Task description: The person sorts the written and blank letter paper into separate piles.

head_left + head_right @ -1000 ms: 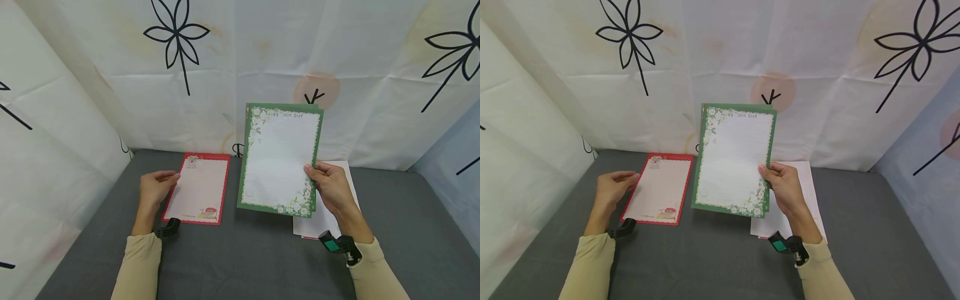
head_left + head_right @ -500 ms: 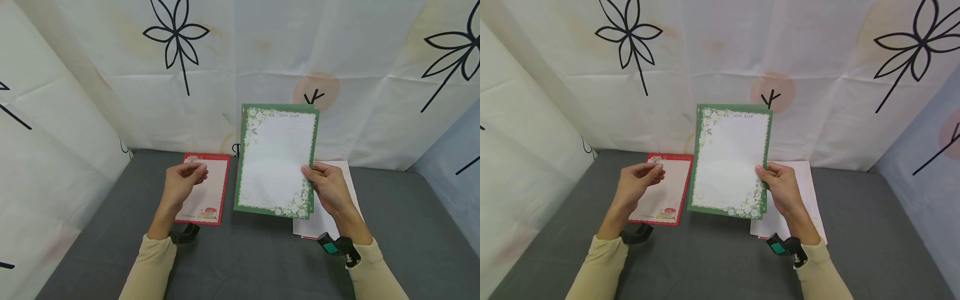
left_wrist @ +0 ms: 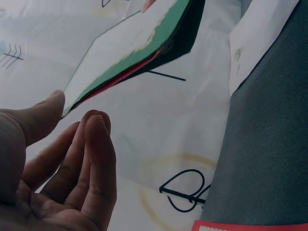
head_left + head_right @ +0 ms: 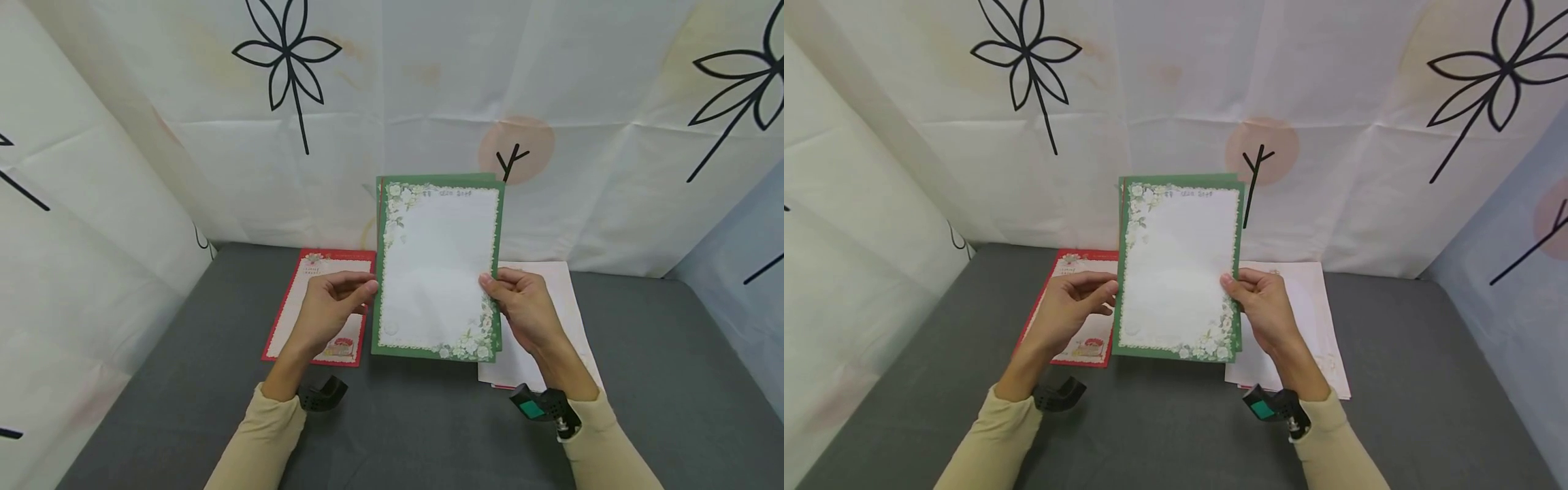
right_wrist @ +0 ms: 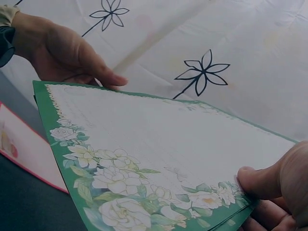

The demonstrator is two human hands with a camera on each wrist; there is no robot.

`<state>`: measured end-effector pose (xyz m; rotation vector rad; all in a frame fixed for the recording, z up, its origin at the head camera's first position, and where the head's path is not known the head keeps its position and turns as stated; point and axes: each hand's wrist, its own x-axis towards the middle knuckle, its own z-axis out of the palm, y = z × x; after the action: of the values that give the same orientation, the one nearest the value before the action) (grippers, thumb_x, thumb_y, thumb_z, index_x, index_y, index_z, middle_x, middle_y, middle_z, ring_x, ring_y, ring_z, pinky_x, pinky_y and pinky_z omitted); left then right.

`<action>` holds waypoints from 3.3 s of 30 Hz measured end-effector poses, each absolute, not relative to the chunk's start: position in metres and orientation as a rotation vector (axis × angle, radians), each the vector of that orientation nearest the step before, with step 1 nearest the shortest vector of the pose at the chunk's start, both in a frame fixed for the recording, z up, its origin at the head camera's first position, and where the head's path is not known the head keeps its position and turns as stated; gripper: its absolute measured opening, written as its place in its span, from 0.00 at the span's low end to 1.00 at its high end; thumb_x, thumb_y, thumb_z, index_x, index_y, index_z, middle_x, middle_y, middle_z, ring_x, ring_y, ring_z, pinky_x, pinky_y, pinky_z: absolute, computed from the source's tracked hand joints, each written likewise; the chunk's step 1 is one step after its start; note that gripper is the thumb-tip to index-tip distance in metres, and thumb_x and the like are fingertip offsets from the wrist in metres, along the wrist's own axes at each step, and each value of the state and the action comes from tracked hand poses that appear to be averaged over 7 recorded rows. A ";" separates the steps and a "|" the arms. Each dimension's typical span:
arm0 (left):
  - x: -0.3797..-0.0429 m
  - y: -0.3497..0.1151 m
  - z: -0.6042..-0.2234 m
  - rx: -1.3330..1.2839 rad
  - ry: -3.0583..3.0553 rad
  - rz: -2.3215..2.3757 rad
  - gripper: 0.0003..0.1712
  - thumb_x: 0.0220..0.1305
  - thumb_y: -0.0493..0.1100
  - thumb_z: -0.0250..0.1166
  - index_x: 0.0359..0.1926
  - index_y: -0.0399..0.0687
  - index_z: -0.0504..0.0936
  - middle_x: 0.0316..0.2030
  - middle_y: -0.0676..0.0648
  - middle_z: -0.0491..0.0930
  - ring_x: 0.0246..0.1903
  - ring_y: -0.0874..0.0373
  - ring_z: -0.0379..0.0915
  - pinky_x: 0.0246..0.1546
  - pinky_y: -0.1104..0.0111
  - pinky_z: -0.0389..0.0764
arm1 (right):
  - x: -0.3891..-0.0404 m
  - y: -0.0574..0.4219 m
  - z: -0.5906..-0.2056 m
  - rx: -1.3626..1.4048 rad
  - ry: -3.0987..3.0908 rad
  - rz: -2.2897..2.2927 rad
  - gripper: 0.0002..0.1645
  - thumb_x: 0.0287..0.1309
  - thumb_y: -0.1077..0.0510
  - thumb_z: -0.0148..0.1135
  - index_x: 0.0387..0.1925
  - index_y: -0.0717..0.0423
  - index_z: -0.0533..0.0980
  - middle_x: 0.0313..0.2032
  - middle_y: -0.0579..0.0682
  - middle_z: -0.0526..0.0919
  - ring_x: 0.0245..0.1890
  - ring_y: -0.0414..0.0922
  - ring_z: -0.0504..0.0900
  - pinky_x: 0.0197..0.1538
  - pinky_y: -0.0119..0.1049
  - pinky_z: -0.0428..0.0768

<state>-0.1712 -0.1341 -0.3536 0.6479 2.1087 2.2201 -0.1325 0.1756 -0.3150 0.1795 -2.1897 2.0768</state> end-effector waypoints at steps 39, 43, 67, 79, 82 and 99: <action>-0.165 -0.121 -0.346 0.477 1.996 2.358 0.13 0.66 0.28 0.67 0.49 0.22 0.83 0.36 0.43 0.87 0.32 0.59 0.85 0.37 0.63 0.87 | -0.130 0.178 -0.307 0.324 -2.269 2.171 0.15 0.74 0.61 0.58 0.47 0.75 0.78 0.29 0.47 0.86 0.31 0.39 0.83 0.38 0.35 0.83; -0.165 -0.122 -0.346 0.478 1.991 2.356 0.13 0.66 0.29 0.67 0.49 0.22 0.83 0.36 0.43 0.87 0.32 0.59 0.85 0.36 0.63 0.87 | -0.129 0.179 -0.306 0.375 -2.266 2.187 0.19 0.74 0.62 0.57 0.51 0.79 0.75 0.34 0.48 0.87 0.35 0.41 0.86 0.41 0.36 0.84; -0.164 -0.122 -0.344 0.440 2.007 2.360 0.13 0.66 0.29 0.68 0.49 0.23 0.83 0.36 0.42 0.87 0.32 0.58 0.85 0.35 0.64 0.87 | -0.129 0.180 -0.307 0.372 -2.281 2.169 0.20 0.74 0.63 0.57 0.53 0.81 0.74 0.38 0.48 0.87 0.37 0.41 0.86 0.42 0.36 0.85; -0.165 -0.122 -0.345 0.443 2.005 2.363 0.13 0.65 0.29 0.68 0.48 0.23 0.83 0.36 0.43 0.87 0.32 0.58 0.85 0.36 0.62 0.87 | -0.129 0.180 -0.308 0.377 -2.282 2.166 0.18 0.74 0.63 0.57 0.52 0.80 0.75 0.37 0.48 0.87 0.36 0.41 0.85 0.42 0.36 0.85; -0.165 -0.123 -0.345 0.445 2.003 2.363 0.13 0.65 0.29 0.68 0.48 0.23 0.83 0.35 0.44 0.87 0.32 0.58 0.85 0.36 0.62 0.87 | -0.129 0.180 -0.308 0.381 -2.281 2.166 0.18 0.74 0.63 0.57 0.52 0.80 0.75 0.37 0.48 0.87 0.36 0.41 0.85 0.42 0.36 0.85; -0.164 -0.123 -0.344 0.451 2.007 2.359 0.13 0.66 0.29 0.67 0.49 0.22 0.83 0.35 0.46 0.87 0.32 0.59 0.84 0.35 0.64 0.86 | -0.129 0.180 -0.307 0.382 -2.285 2.174 0.18 0.74 0.63 0.58 0.52 0.79 0.76 0.36 0.48 0.87 0.36 0.41 0.85 0.42 0.36 0.85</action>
<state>-0.1643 -0.1229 -0.3445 0.4510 2.0067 2.3587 -0.1290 0.1802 -0.3073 0.3825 -2.2855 2.1741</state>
